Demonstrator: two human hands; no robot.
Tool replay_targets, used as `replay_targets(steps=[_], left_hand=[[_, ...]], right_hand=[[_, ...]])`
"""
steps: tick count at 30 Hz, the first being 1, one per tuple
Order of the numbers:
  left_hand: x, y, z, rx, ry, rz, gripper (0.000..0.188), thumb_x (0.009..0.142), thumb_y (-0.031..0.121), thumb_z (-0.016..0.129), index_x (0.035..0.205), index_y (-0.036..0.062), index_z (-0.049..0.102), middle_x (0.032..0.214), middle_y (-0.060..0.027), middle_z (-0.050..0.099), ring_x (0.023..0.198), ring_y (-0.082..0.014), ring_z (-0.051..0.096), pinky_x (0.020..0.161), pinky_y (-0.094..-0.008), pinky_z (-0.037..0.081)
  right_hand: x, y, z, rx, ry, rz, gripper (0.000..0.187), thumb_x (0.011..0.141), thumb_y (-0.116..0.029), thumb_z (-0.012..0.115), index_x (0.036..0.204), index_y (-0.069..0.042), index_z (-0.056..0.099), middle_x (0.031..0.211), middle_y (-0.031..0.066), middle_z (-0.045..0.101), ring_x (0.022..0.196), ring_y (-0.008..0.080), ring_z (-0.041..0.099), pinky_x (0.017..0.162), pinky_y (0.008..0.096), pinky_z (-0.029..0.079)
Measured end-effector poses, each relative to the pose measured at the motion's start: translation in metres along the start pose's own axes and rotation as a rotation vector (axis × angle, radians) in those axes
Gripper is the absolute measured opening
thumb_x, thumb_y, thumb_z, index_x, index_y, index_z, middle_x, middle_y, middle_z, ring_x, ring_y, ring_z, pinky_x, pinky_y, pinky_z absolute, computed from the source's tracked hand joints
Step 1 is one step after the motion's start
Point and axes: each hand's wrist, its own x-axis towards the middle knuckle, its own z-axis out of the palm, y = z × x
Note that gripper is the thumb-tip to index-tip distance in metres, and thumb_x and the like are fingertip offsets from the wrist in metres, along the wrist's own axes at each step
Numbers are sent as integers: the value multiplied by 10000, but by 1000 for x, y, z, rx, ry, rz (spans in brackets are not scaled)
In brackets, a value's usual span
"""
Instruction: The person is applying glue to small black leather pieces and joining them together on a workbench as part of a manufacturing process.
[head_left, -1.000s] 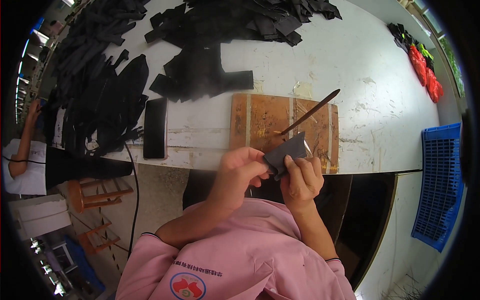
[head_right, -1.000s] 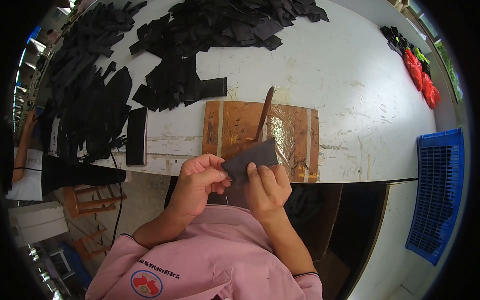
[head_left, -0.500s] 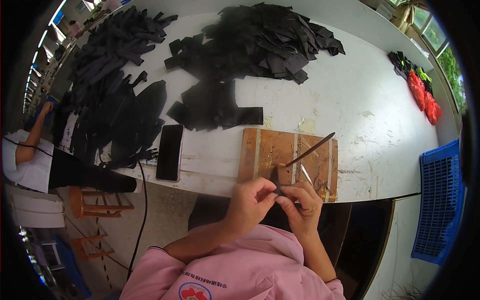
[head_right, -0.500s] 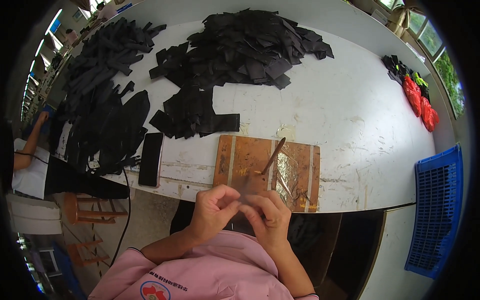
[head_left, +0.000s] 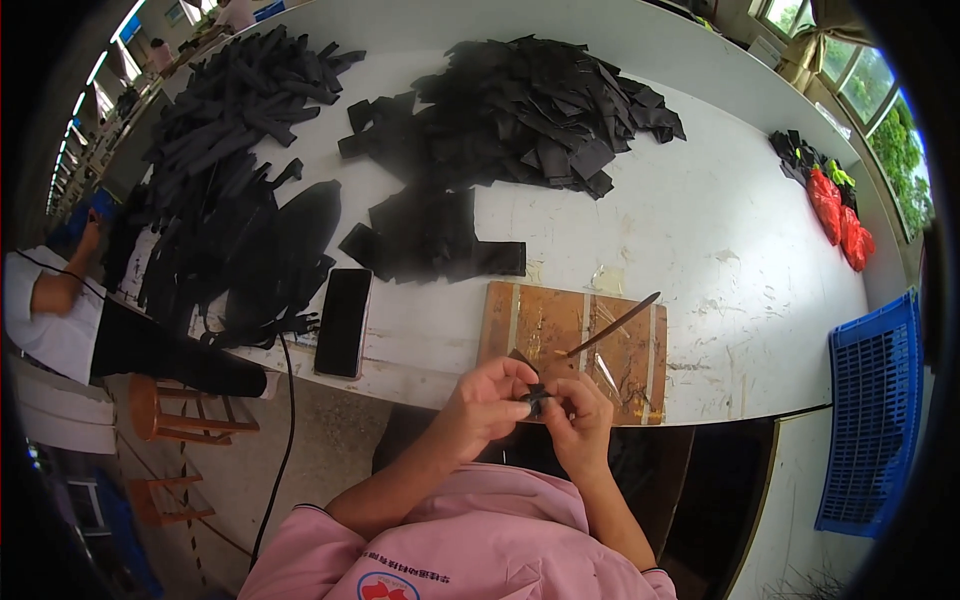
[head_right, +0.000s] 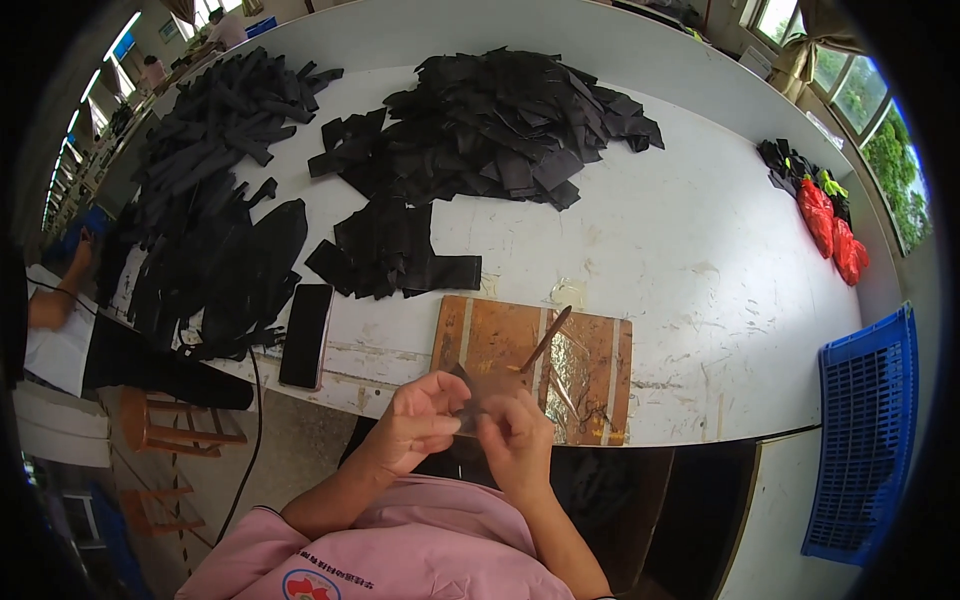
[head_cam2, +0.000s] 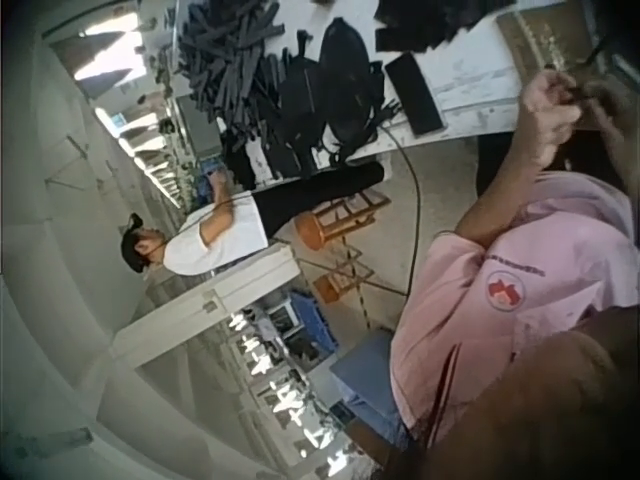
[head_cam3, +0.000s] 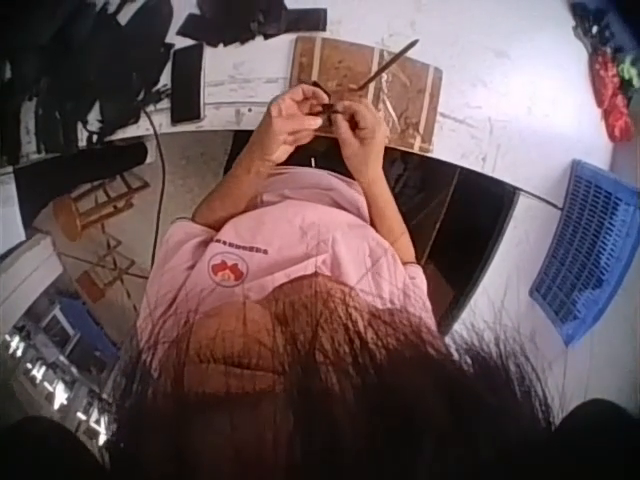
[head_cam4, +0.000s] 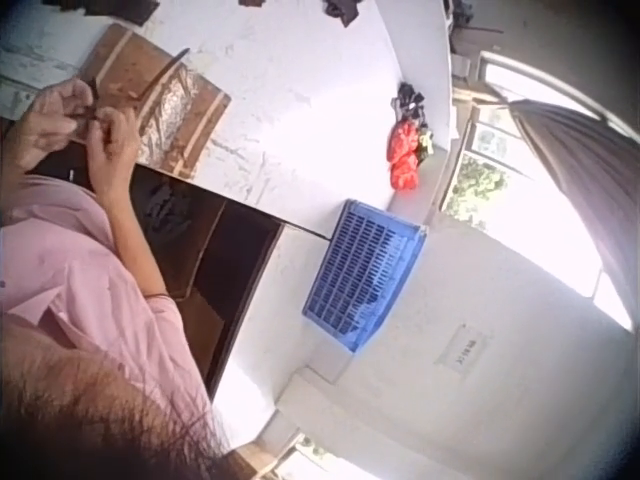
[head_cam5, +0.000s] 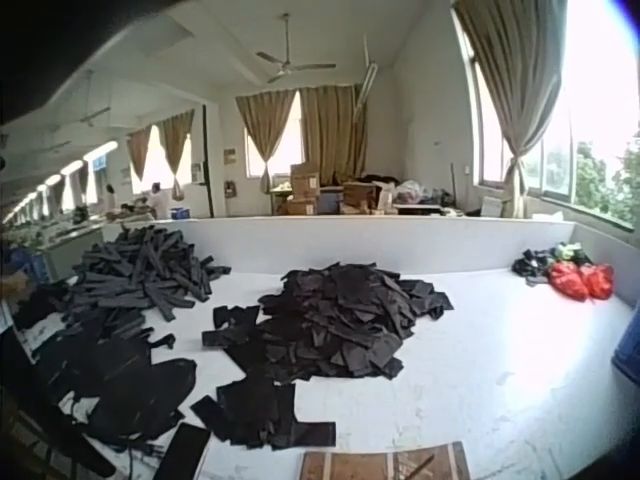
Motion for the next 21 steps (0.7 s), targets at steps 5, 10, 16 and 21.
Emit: replay_targets(steps=[5,10,16,21], left_hand=[[3,-8,-5,296,149,27,233,671,-93,526,877,14,503,701,2,505,491,-4,388,384,-145,262],[4,-25,-6,725,370,422,163,696,-88,510,832,-1,522,720,-35,573,533,-14,465,410,-161,339],[-7,-9,0,-42,40,-37,300,705,-138,476,965,10,488,817,-95,591,425,-13,385,340,-146,268],[-14,-1,12,-477,-387,-351,316,765,-68,524,1068,-4,461,828,-84,583,448,-15,403,380,-149,294]], right_hand=[[-4,3,2,1061,-204,590,25,765,-59,603,760,-44,584,667,-42,490,545,70,413,506,194,323],[-9,10,8,1080,-252,591,113,806,-151,589,801,-46,549,684,-10,514,596,85,456,552,205,370],[-11,22,4,1126,-155,593,124,802,-166,596,792,-52,549,695,-24,513,620,75,469,583,194,376],[0,6,-4,1085,-209,226,141,777,-167,621,796,-40,563,833,-6,489,705,72,459,660,170,346]])
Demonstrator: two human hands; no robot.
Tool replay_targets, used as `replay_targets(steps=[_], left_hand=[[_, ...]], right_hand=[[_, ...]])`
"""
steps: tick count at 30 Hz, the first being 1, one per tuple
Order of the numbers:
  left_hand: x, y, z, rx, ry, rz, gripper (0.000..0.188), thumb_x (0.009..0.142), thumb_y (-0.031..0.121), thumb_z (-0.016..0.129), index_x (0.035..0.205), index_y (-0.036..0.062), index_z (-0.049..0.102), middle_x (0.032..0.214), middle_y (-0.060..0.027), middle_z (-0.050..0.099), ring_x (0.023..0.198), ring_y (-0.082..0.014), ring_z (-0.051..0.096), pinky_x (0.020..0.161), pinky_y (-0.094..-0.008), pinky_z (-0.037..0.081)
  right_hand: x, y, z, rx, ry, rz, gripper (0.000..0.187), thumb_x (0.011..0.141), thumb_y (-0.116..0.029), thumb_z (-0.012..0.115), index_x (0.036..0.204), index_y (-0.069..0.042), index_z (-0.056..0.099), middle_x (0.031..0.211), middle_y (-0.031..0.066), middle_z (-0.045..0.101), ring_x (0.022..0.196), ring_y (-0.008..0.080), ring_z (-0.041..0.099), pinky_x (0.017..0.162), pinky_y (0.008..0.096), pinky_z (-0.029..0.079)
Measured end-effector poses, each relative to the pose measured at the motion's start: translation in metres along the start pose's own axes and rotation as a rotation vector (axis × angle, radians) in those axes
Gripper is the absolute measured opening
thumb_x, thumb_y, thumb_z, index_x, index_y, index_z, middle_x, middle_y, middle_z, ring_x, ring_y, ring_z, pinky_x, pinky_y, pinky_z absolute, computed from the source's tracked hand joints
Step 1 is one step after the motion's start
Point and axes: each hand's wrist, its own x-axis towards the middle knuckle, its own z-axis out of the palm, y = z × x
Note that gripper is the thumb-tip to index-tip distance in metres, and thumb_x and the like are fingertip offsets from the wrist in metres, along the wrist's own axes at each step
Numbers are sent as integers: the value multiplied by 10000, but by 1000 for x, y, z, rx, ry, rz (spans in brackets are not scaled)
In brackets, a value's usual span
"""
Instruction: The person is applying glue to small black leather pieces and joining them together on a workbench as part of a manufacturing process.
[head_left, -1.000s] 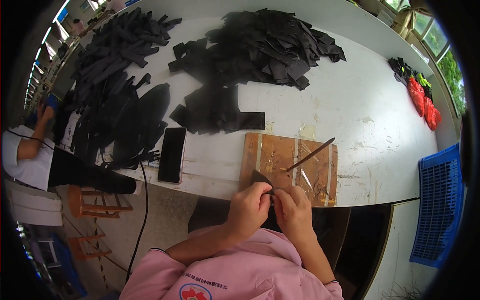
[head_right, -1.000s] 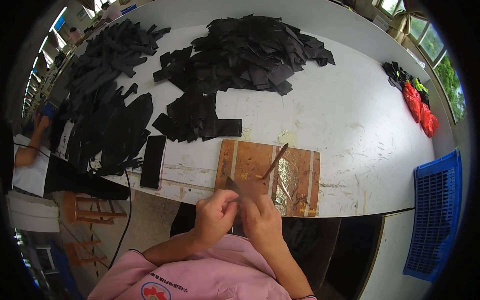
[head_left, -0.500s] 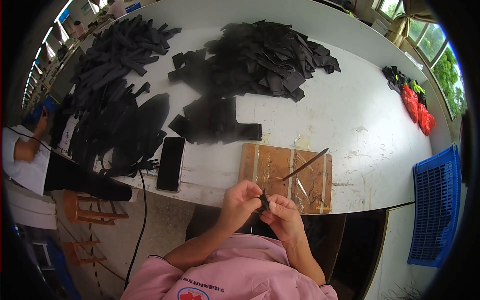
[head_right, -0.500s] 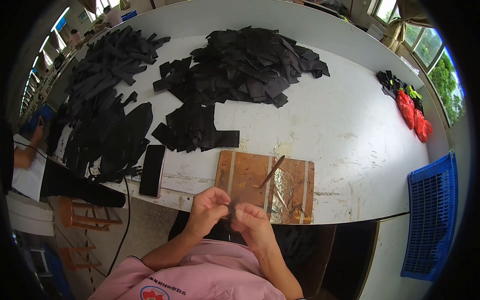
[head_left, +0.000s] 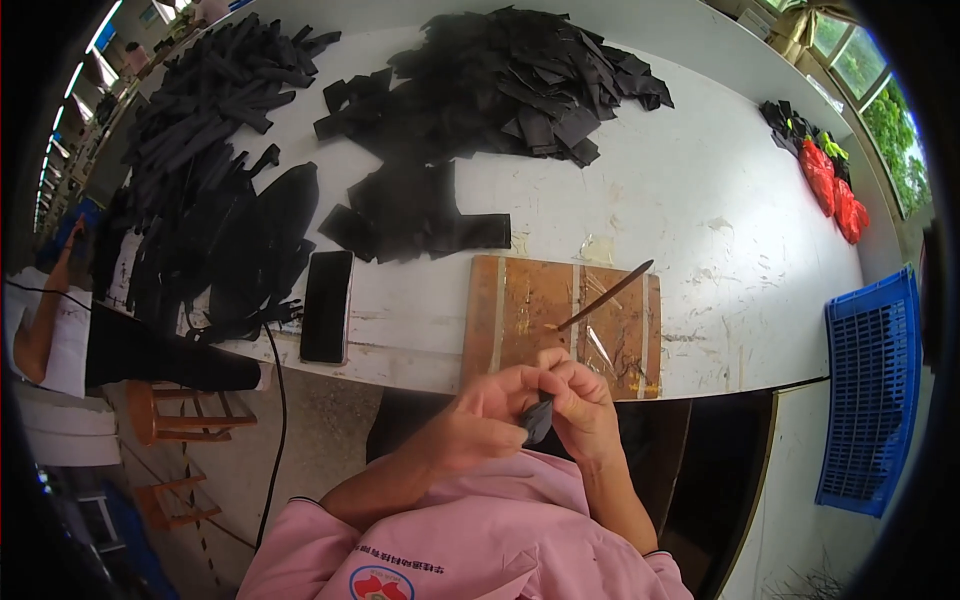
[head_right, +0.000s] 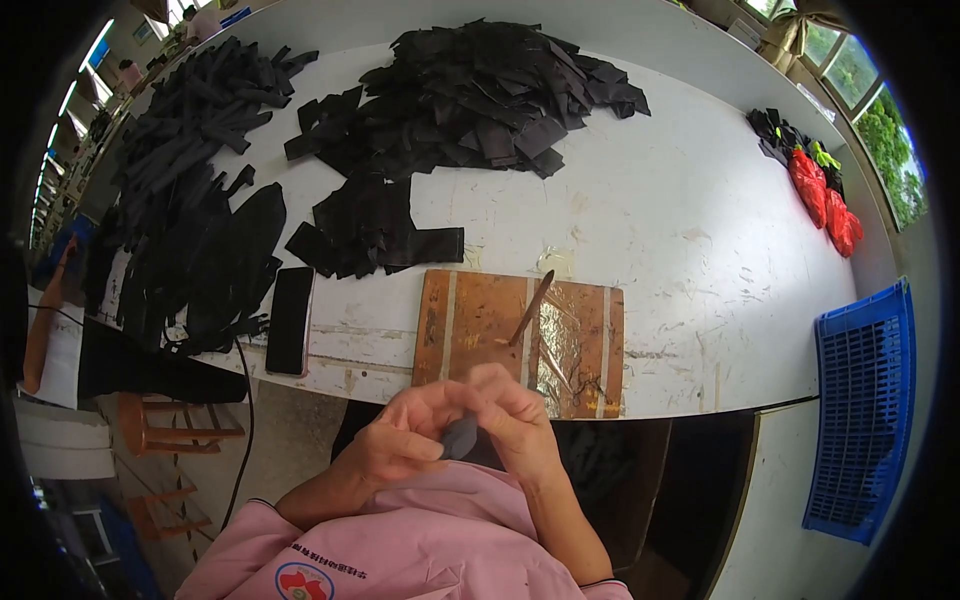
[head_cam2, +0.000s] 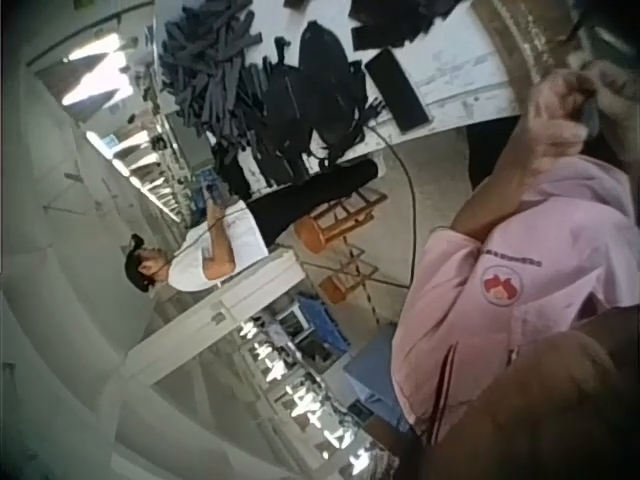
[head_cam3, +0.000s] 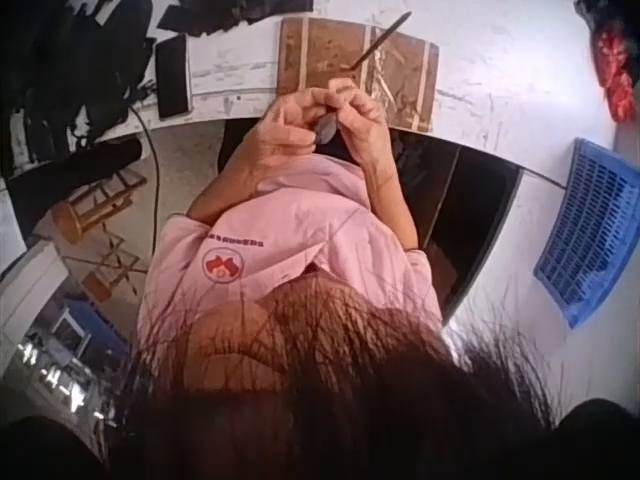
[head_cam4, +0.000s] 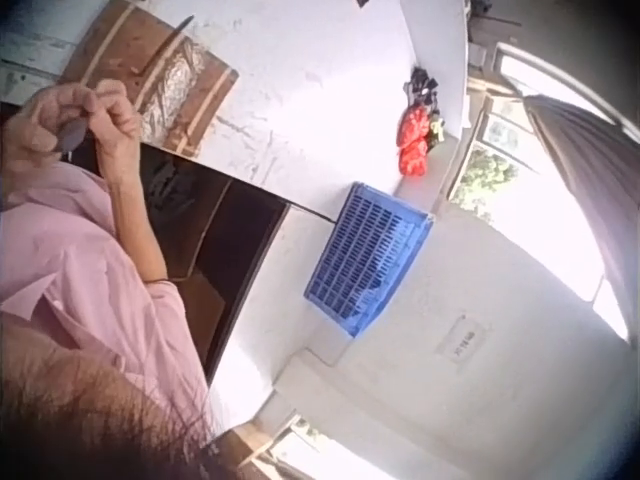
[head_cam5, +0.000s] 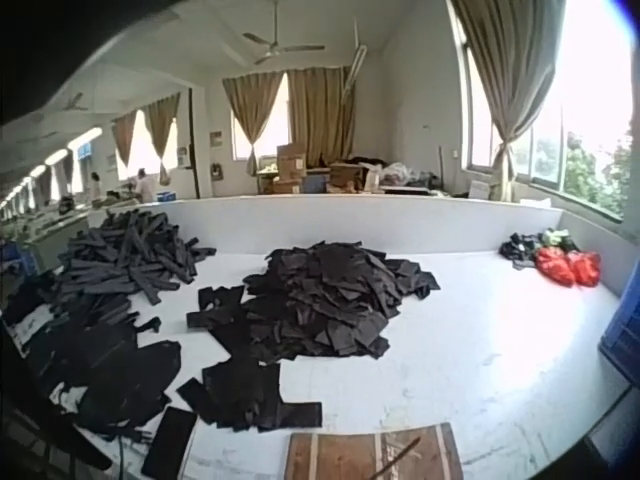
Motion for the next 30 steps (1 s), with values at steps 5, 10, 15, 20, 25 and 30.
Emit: replay_targets(steps=[5,10,15,20,25,30], left_hand=[[19,-8,7,1469,431,776,136,787,-30,550,919,6,541,799,-58,579,656,-72,520,545,-194,402],[39,3,38,1591,357,1080,112,806,-31,526,892,38,538,780,-34,555,703,-114,535,643,-237,440],[58,17,72,874,266,668,119,832,-26,476,949,-10,462,938,-110,558,580,-52,511,543,-172,433],[75,51,80,133,-280,78,256,847,-10,415,1101,-16,383,917,-138,561,327,11,251,289,-140,211],[89,52,15,25,60,153,265,865,70,387,1111,2,459,881,-105,580,326,-13,266,304,-150,219],[96,59,18,-279,114,136,199,831,11,397,987,-29,514,702,-53,571,319,-37,278,304,-168,224]], right_hand=[[5,-25,4,-369,71,-221,89,808,-51,549,738,-8,513,867,47,515,708,89,462,615,198,379],[8,-65,26,-602,112,-354,84,784,-40,573,731,-6,517,788,45,523,682,87,460,605,200,382],[24,-103,40,-658,176,-265,167,821,-141,562,717,-26,500,666,-16,475,598,61,411,545,189,328],[54,-129,40,-346,79,-40,229,845,-235,547,696,-63,518,613,-62,439,552,27,341,502,179,286],[66,-86,-11,-118,127,199,243,830,-276,561,727,-57,543,592,-44,438,509,44,339,450,173,271],[84,-90,-11,-194,92,202,250,834,-271,556,712,-54,538,580,-31,444,495,48,349,450,175,284]])
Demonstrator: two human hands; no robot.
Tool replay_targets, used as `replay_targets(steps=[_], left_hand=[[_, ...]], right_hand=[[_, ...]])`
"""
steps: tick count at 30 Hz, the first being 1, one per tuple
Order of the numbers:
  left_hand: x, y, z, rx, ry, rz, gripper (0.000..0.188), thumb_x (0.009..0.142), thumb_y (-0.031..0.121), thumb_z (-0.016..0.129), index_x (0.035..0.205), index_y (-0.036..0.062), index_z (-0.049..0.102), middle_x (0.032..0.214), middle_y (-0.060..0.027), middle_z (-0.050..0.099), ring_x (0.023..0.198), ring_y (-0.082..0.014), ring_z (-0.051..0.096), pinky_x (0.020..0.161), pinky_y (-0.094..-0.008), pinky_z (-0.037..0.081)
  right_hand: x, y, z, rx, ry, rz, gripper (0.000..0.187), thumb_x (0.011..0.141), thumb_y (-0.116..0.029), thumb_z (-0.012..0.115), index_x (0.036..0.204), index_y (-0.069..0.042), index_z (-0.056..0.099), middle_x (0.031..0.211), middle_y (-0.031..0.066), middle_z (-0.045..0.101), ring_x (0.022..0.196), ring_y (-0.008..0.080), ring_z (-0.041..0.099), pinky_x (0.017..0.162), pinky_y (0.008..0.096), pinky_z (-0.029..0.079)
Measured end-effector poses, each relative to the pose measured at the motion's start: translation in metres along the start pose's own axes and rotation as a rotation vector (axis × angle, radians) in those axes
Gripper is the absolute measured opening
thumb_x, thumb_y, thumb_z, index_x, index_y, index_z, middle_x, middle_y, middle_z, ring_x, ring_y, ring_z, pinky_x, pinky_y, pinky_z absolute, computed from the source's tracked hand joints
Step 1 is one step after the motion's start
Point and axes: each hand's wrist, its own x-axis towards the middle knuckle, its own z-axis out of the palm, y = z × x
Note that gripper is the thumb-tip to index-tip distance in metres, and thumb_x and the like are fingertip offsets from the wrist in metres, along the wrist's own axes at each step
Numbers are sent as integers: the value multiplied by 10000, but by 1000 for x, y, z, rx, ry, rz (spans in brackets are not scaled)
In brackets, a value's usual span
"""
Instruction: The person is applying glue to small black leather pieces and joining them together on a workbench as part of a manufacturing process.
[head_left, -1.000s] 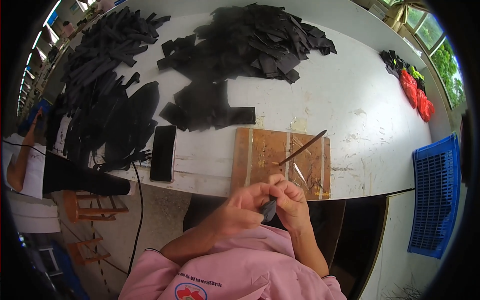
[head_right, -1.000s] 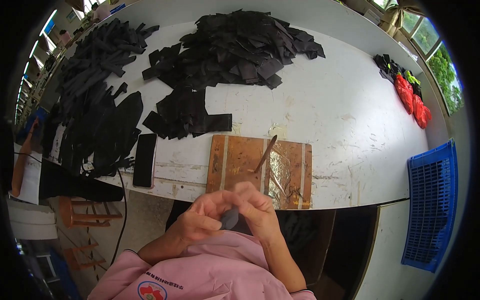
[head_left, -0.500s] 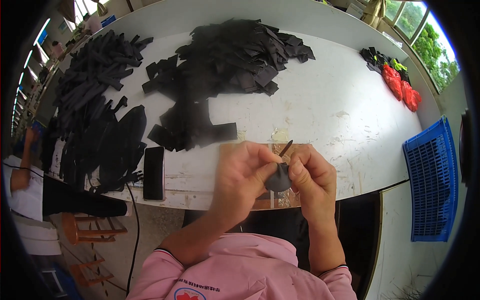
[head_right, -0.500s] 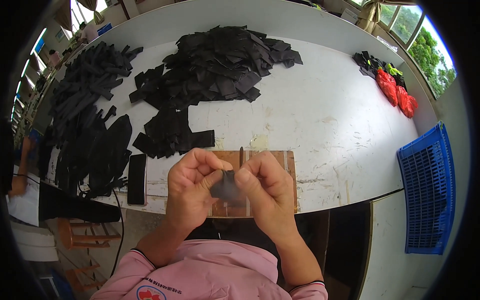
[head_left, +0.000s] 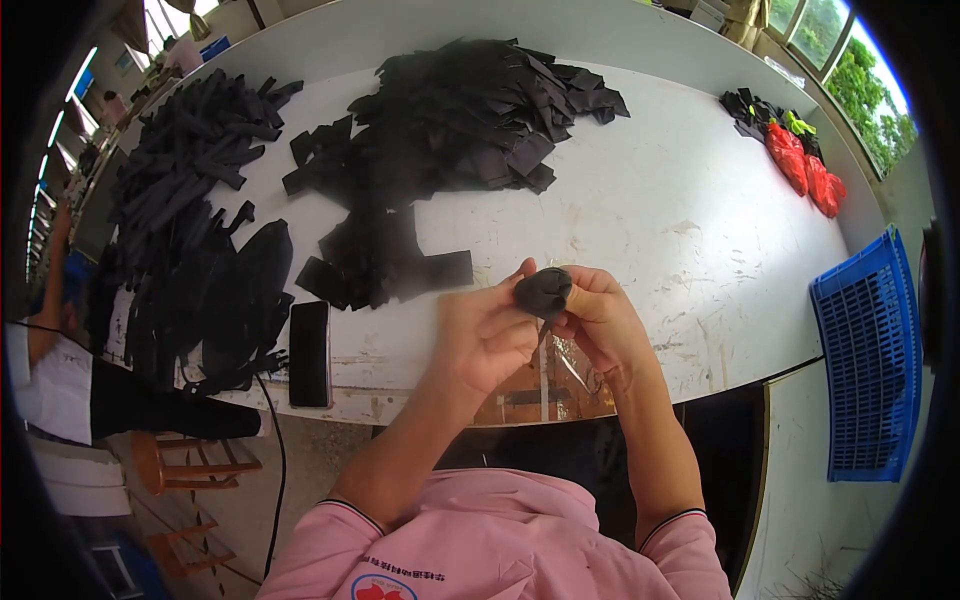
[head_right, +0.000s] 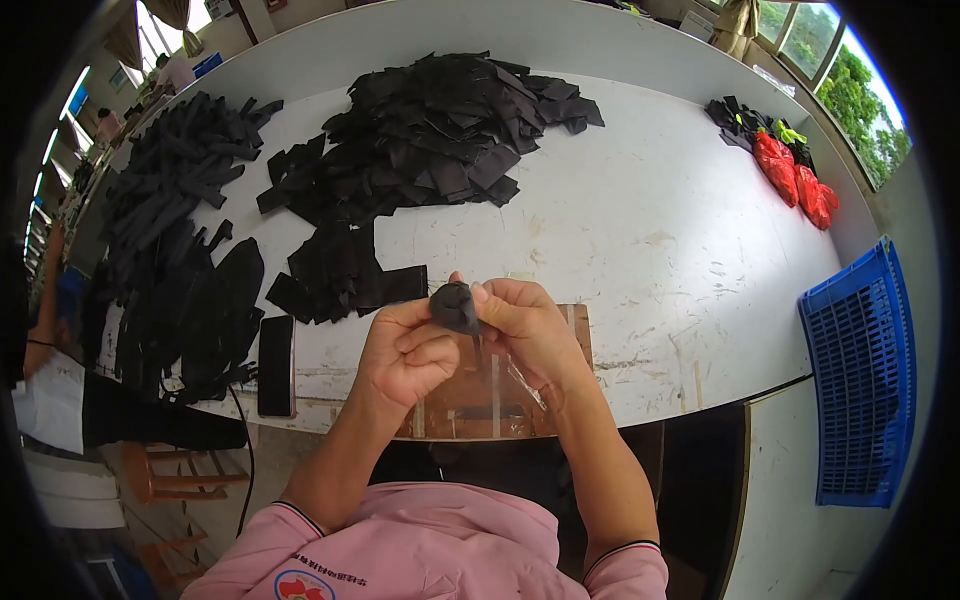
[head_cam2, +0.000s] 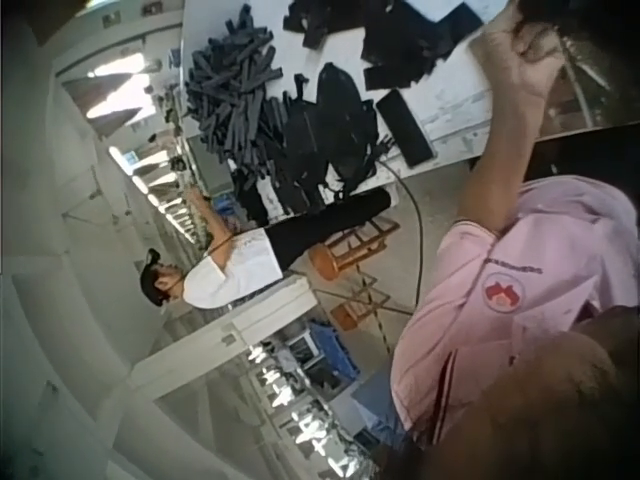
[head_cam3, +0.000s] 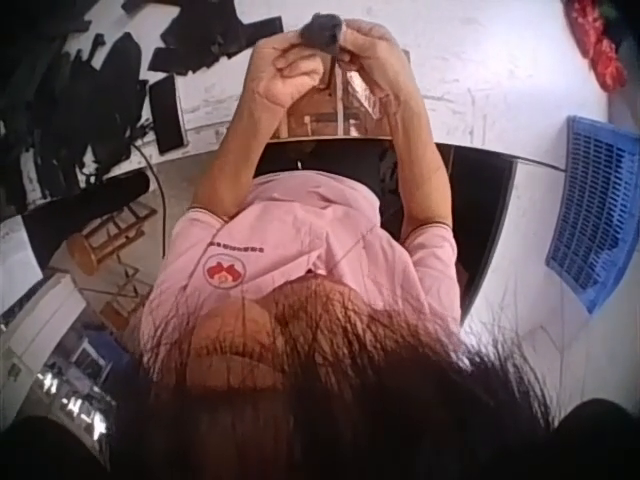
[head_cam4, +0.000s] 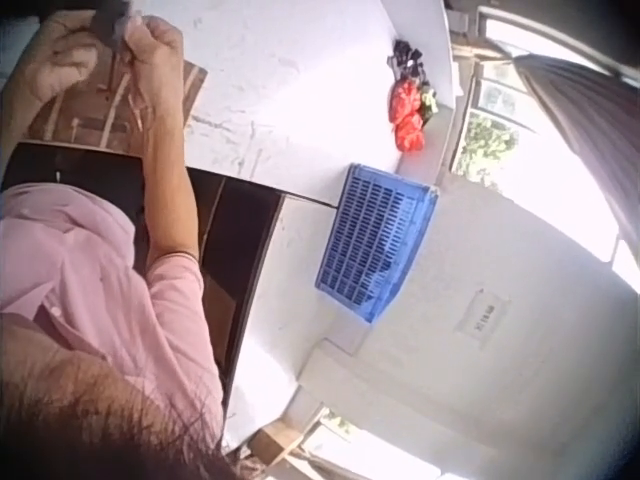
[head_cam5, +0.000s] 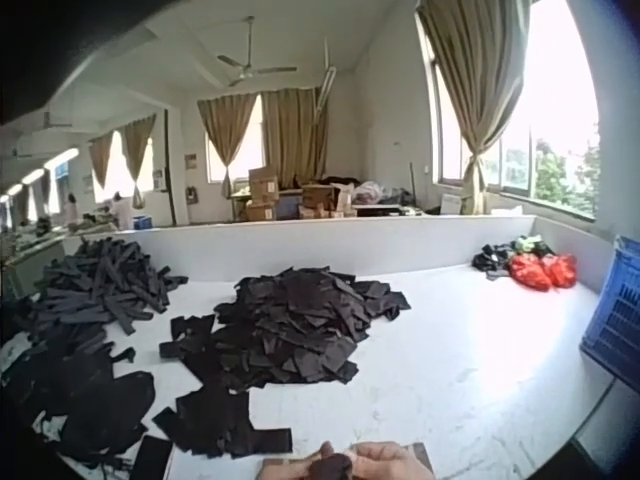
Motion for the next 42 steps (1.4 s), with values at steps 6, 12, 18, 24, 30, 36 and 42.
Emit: replay_targets(steps=[6,12,18,24,30,36,42], left_hand=[[-4,-7,-3,-139,-17,48,168,867,32,388,1000,-12,481,749,-93,569,344,-50,313,308,-172,222],[-13,-22,12,796,-157,454,347,825,-10,466,1156,-6,363,805,-135,591,373,-29,354,327,-158,249],[-23,-31,8,1378,2,629,354,814,-8,487,1139,-9,349,714,-65,538,402,-48,372,350,-179,283],[-10,1,-12,337,-59,152,198,863,46,443,1056,8,457,850,-95,581,383,-28,347,340,-149,254],[-10,-16,-8,388,-137,200,201,862,45,442,1060,13,452,825,-72,564,388,-27,357,331,-161,279],[-19,-23,6,696,-81,300,273,836,48,509,1089,19,412,832,-103,571,392,-33,374,341,-153,288],[-21,-31,4,1210,14,518,301,813,18,516,1082,9,383,740,-62,525,413,-35,370,365,-161,295]], right_hand=[[-5,7,-4,-44,-65,25,273,835,-294,552,704,-55,532,573,-20,435,504,54,363,452,178,289],[0,1,-11,-83,-172,-45,255,839,-289,547,735,-56,536,611,-27,467,539,50,390,500,179,324],[0,23,-18,46,-177,-97,237,843,-275,542,752,-56,548,635,-30,489,560,49,403,535,182,337],[0,6,-8,-216,-140,-104,258,844,-270,543,719,-45,548,615,-22,486,561,50,406,510,177,322],[0,13,-11,23,-113,8,270,852,-267,529,708,-39,538,607,-11,471,544,60,393,496,187,331],[-6,9,-9,-107,-146,-108,272,852,-269,528,699,-44,528,624,-22,475,565,57,397,514,195,335],[3,22,-19,-97,-171,-134,271,840,-282,544,705,-49,529,625,-29,486,579,55,415,545,190,347]])
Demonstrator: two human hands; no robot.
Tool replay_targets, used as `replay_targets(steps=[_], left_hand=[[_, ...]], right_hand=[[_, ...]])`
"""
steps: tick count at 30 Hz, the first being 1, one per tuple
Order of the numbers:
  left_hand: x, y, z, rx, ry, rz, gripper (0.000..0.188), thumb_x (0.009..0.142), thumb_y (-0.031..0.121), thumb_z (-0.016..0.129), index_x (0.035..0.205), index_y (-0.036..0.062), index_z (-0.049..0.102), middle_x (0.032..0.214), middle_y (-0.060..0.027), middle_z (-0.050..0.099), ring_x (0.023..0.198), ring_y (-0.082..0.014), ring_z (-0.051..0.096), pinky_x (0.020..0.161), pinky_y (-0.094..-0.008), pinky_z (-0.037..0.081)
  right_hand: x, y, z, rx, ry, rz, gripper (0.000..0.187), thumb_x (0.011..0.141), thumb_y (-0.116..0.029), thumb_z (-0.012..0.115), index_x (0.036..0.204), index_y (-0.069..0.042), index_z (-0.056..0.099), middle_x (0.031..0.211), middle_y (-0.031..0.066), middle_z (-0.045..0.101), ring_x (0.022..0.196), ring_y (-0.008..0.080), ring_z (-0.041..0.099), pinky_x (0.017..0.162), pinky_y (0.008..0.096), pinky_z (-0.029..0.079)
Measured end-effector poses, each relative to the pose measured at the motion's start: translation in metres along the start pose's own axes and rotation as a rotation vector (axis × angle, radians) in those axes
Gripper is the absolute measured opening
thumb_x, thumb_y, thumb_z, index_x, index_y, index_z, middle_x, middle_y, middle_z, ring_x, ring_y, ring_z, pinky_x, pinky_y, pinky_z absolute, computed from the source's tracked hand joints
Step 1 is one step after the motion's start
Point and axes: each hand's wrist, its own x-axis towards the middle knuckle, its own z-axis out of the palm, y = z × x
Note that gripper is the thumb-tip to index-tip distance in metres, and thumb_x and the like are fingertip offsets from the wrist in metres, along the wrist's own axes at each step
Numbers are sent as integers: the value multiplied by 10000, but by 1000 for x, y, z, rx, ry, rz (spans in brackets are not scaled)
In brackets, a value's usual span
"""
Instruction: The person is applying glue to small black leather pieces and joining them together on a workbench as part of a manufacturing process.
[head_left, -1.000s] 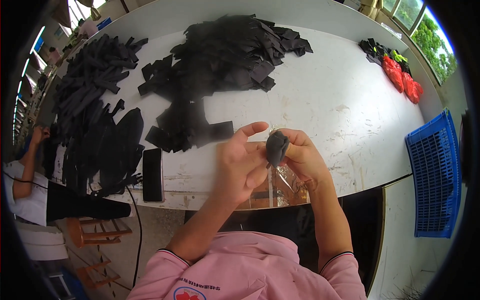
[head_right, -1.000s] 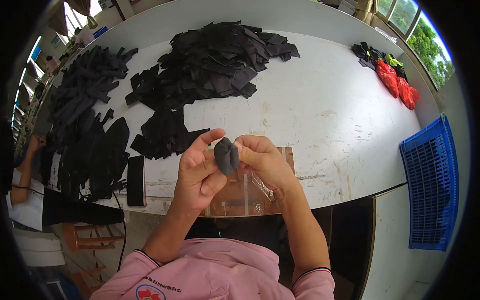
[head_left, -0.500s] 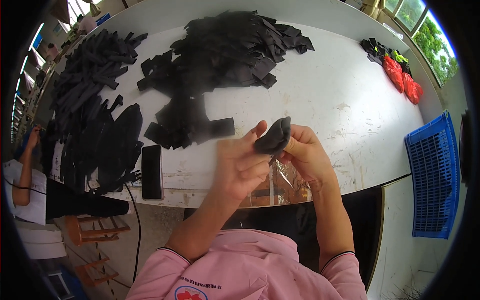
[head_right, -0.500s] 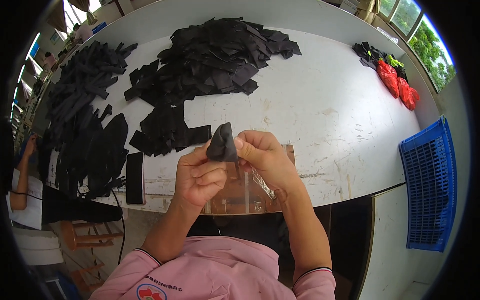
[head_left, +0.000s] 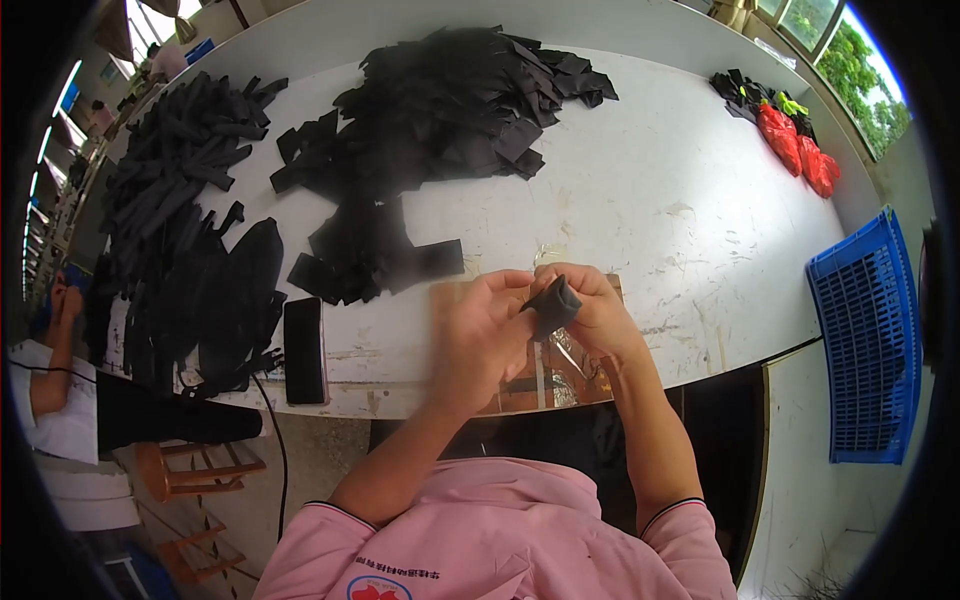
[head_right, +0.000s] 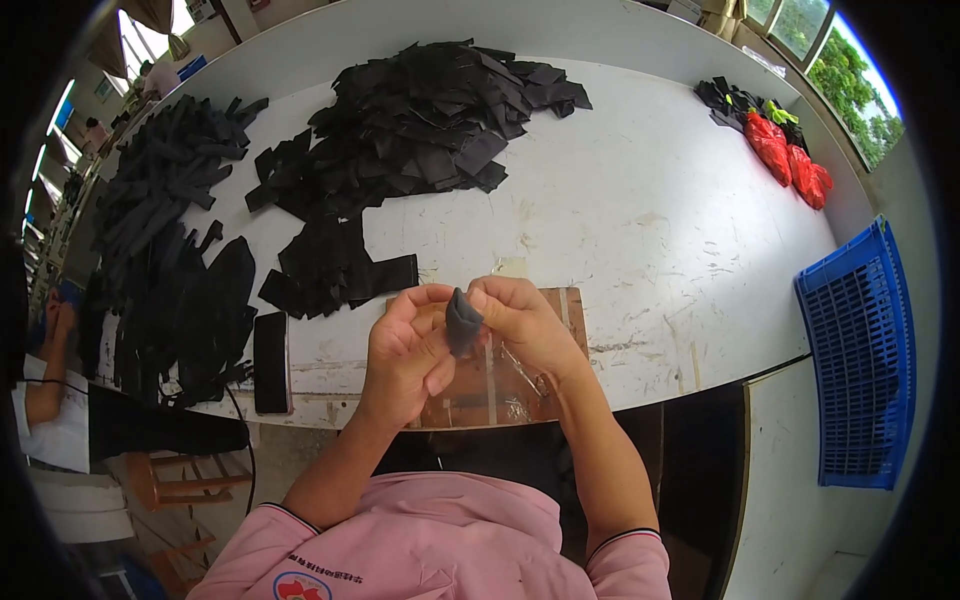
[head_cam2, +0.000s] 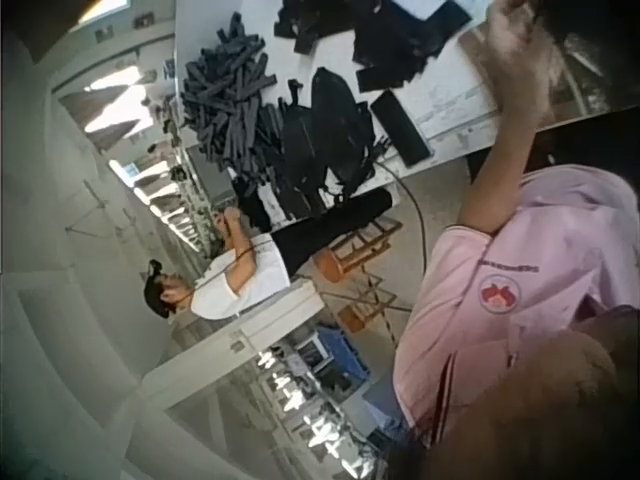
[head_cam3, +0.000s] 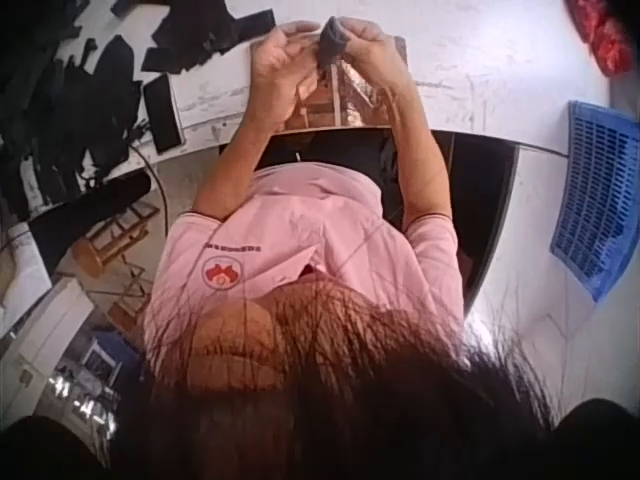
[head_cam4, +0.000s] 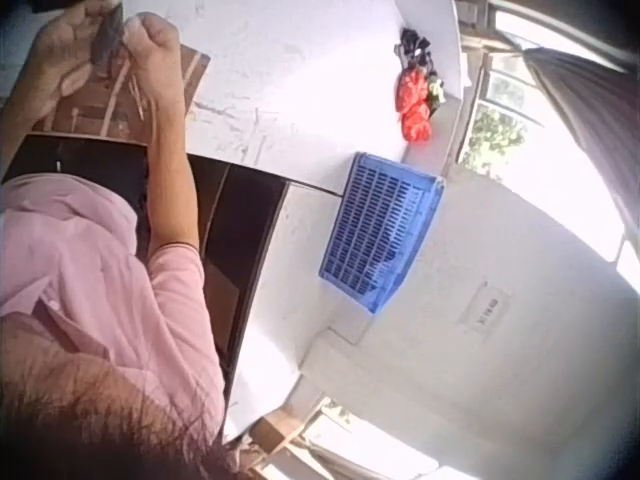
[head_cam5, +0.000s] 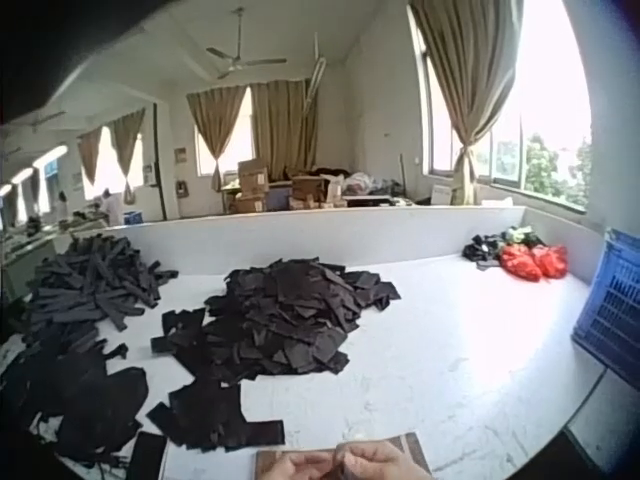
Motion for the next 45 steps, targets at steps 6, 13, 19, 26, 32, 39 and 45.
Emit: replay_targets(steps=[6,13,19,26,32,39,45], left_hand=[[5,-15,-5,434,123,335,315,814,50,524,1117,31,438,803,-62,530,600,-124,510,555,-209,432],[16,10,-2,471,-42,541,175,745,-59,556,906,9,565,854,-71,574,733,-122,539,675,-228,428],[10,-2,-12,221,160,379,99,788,-43,521,875,-7,551,829,-34,570,762,-77,517,697,-214,420],[13,2,2,-73,42,249,163,778,10,569,938,1,542,848,-36,566,801,-90,523,719,-227,415],[24,7,-6,771,-147,471,157,724,44,622,864,-13,579,788,-83,564,722,-151,533,631,-255,416],[12,2,-7,447,-36,351,138,801,45,500,888,-32,574,741,-83,543,735,-174,516,630,-270,395],[9,-6,-15,512,-13,332,149,841,97,528,899,-32,575,850,-33,564,809,-78,499,720,-207,416]], right_hand=[[-1,0,2,-149,15,-58,296,845,-305,532,702,-46,526,642,-14,504,574,57,429,526,196,354],[-25,-29,22,-602,259,-383,279,804,-296,565,800,-16,562,609,31,482,570,113,461,532,221,373],[-19,-39,33,-1568,192,-557,218,653,-217,671,670,-59,522,574,40,470,581,222,527,469,339,402],[-21,-20,18,-1327,231,-485,251,667,-175,657,604,-44,453,574,63,461,555,238,521,464,343,402],[-26,4,7,-1061,172,-405,128,735,-144,608,767,-29,560,684,118,548,578,311,537,488,363,426],[-25,-19,18,-1263,159,-454,144,726,-176,620,737,-44,565,655,107,551,582,302,541,488,367,428],[-21,9,8,-1113,181,-449,184,718,-201,624,657,-51,538,605,86,519,553,271,533,471,359,417]])
